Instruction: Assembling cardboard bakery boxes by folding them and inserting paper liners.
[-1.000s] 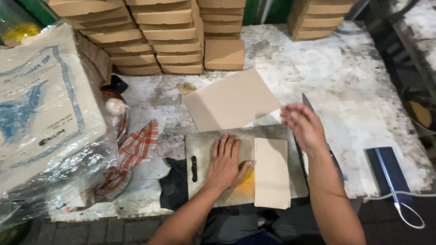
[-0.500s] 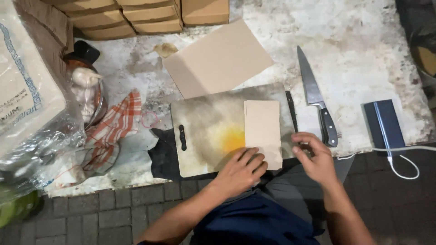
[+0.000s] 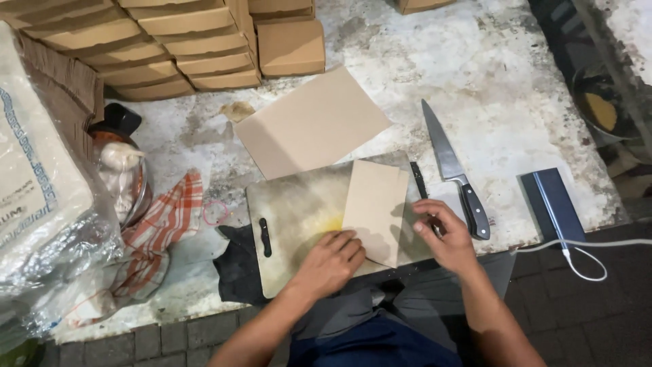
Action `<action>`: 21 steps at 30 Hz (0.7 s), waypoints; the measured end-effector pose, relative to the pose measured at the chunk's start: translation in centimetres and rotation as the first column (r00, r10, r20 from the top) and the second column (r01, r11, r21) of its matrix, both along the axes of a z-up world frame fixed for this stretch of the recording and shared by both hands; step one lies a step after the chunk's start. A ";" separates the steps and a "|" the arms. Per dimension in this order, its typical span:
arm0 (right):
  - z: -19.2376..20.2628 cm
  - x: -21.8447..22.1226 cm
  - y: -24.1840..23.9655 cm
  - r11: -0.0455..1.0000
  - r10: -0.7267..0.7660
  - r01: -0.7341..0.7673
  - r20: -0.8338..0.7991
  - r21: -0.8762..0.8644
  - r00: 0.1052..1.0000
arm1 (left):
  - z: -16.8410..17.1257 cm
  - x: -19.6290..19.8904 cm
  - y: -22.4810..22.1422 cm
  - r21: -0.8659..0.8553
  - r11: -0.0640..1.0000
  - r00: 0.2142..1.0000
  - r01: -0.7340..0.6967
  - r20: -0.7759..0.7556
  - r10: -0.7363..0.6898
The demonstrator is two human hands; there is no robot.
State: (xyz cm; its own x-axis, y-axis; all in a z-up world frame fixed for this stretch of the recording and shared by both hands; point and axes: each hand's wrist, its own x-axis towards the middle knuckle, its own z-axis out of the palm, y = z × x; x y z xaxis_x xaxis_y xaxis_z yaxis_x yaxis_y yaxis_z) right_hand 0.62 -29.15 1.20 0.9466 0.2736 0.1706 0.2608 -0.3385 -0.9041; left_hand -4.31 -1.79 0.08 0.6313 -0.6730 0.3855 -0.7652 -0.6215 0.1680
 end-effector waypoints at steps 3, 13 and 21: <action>0.6 2.5 0.5 1.000 -0.017 0.016 -0.068 -0.004 0.998 | 1.1 1.7 3.1 0.079 0.993 0.996 -0.087 0.024 0.085; 6.5 21.7 7.6 0.923 -0.365 0.371 -0.070 0.099 0.928 | 0.1 4.4 14.4 -0.073 0.793 0.779 -0.605 0.154 0.608; 2.7 50.0 1.2 0.574 -0.548 0.734 0.495 -0.364 0.674 | -2.3 4.3 15.1 -0.442 0.689 0.805 -0.575 -0.155 0.573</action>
